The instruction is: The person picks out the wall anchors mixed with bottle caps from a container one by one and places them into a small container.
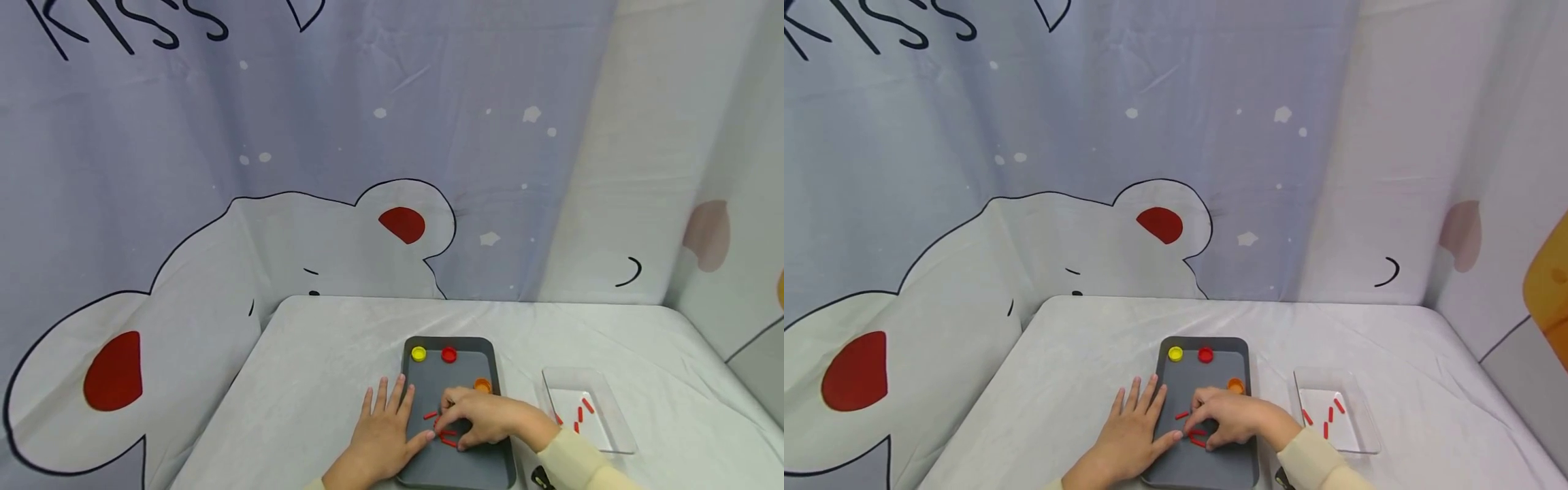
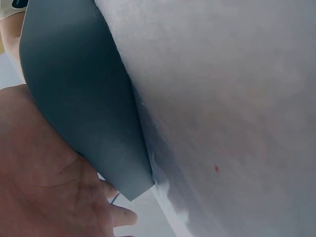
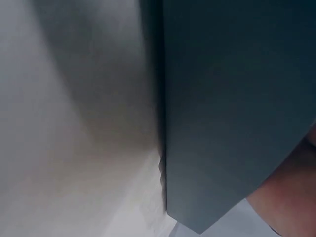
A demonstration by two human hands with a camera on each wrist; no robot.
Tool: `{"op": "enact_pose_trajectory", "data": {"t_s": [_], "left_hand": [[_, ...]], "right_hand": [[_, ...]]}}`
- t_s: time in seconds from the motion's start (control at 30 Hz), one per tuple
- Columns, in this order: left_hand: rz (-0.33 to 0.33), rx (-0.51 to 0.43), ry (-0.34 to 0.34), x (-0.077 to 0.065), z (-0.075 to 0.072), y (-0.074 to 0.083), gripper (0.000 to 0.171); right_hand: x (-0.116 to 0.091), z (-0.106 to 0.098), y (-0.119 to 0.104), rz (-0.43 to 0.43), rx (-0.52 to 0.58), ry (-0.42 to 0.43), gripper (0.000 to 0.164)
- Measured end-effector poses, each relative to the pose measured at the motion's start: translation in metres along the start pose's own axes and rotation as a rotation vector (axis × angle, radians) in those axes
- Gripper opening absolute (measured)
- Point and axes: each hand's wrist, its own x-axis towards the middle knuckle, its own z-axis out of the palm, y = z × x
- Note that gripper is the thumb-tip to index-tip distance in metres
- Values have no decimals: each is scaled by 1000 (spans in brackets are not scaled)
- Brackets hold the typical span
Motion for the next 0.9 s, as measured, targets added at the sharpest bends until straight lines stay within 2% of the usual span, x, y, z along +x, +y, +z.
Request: {"op": "enact_pose_trajectory", "data": {"t_s": [0.13, 0.5, 0.9], "left_hand": [[4, -2, 5, -1, 1, -1, 90], [6, -8, 10, -1, 0, -1, 89], [-1, -6, -6, 0, -1, 0, 89]], "right_hand": [[3, 1, -1, -23, -24, -8, 36], [8, -2, 2, 0, -56, -37, 31], [10, -1, 3, -82, -106, -14, 30]]}}
